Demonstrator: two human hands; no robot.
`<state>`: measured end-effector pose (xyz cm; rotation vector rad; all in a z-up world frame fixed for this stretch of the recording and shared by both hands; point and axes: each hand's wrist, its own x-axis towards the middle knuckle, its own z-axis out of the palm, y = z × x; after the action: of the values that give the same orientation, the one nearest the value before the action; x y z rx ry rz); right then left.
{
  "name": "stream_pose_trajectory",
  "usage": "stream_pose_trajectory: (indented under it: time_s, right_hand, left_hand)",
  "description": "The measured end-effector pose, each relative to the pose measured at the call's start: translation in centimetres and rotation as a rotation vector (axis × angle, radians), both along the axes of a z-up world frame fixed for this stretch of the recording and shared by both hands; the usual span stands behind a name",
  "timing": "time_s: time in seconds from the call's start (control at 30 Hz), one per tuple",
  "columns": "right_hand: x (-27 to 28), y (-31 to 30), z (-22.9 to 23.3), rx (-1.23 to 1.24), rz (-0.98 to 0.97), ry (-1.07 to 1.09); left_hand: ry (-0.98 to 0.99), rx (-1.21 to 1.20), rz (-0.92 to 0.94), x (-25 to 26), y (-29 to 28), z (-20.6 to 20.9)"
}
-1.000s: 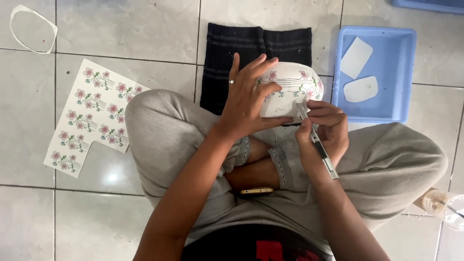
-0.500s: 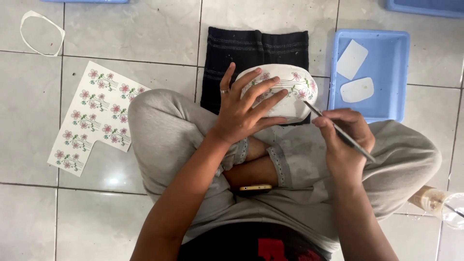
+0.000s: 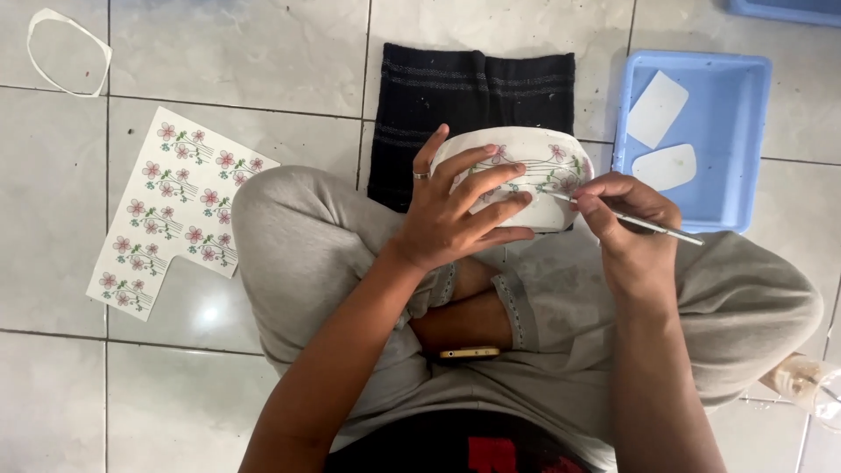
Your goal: Applying floral decals to a white ceramic bowl using a precision knife while sitting on the floor.
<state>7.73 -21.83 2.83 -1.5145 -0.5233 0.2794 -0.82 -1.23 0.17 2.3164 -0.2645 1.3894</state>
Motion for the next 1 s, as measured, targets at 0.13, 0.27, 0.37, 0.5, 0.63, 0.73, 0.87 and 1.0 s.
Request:
stream_pose_trajectory:
  time_s: [0.13, 0.27, 0.37, 0.5, 0.63, 0.73, 0.87, 1.0]
  right_hand:
    - [0.4, 0.5, 0.3, -0.014, 0.022, 0.031]
    - [-0.1, 0.8, 3.0, -0.041, 0.002, 0.336]
    - [0.2, 0.9, 3.0, -0.093, 0.008, 0.326]
    - [0.3, 0.9, 2.8, -0.086, 0.018, 0.341]
    - [0.5, 0.9, 2.7, -0.110, 0.030, 0.307]
    - [0.4, 0.8, 2.7, -0.173, 0.035, 0.236]
    - [0.2, 0.8, 2.7, -0.159, 0.006, 0.254]
    - [0.0, 0.8, 2.7, -0.106, -0.005, 0.291]
  left_hand:
    - [-0.008, 0.000, 0.005, 0.2, 0.0, -0.6]
    - [0.279, -0.010, -0.018, -1.3, 0.2, 0.8]
    - [0.290, -0.001, -0.019, -1.1, 0.3, 0.8]
    - [0.301, -0.045, -0.050, -0.9, 0.4, 0.9]
    - [0.318, -0.062, -0.083, -0.7, 0.4, 0.6]
    - [0.353, -0.090, -0.111, -0.7, 0.4, 0.5]
    - [0.347, -0.099, -0.124, -0.7, 0.4, 0.7]
    - [0.355, -0.090, -0.116, -0.7, 0.4, 0.5]
